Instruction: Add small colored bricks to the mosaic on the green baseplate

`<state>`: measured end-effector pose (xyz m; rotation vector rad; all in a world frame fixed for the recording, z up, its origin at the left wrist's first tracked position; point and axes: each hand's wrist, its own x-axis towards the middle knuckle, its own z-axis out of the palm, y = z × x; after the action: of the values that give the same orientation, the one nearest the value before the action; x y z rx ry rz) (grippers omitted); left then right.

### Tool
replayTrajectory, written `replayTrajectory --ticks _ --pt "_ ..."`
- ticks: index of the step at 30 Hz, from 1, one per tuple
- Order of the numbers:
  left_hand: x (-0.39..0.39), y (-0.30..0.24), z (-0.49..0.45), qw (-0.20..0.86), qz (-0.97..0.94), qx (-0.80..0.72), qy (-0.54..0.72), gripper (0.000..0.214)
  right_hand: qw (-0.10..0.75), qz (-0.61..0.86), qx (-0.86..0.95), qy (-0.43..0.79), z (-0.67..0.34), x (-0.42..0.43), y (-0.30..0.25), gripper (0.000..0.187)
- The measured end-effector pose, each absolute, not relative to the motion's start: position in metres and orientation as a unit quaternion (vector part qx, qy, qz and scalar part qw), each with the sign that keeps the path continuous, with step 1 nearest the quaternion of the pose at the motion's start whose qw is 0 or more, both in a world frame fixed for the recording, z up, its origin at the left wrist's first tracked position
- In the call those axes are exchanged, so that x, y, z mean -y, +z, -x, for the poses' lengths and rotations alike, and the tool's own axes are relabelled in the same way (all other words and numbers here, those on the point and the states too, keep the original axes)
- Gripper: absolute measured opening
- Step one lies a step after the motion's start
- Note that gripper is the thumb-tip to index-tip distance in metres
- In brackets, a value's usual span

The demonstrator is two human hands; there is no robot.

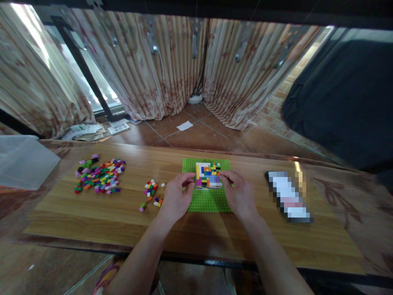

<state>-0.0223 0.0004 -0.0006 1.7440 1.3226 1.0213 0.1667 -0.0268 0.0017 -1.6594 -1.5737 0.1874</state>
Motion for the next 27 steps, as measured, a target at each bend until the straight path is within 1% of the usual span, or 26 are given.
replayTrajectory --ticks 11,16,19,24,27 --pt "0.001 0.0002 0.0214 0.352 -0.686 -0.504 0.388 0.025 0.458 0.668 0.577 0.11 -0.1612 0.0216 0.0016 0.017" --pt "0.002 0.0009 0.0212 0.359 -0.681 -0.507 0.387 0.025 0.461 0.662 0.581 0.108 -0.1614 0.0218 -0.001 0.017" --pt "0.0025 0.0008 0.0211 0.361 -0.682 -0.502 0.391 0.025 0.446 0.657 0.601 0.087 -0.1613 0.0237 -0.0013 0.02" --pt "0.0027 0.0007 0.021 0.356 -0.685 -0.495 0.399 0.025 0.398 0.651 0.646 0.024 -0.1605 0.0272 -0.0014 0.026" --pt "0.0027 0.0009 0.0213 0.357 -0.679 -0.5 0.401 0.026 0.37 0.652 0.662 0.012 -0.1596 0.0286 -0.0011 0.028"
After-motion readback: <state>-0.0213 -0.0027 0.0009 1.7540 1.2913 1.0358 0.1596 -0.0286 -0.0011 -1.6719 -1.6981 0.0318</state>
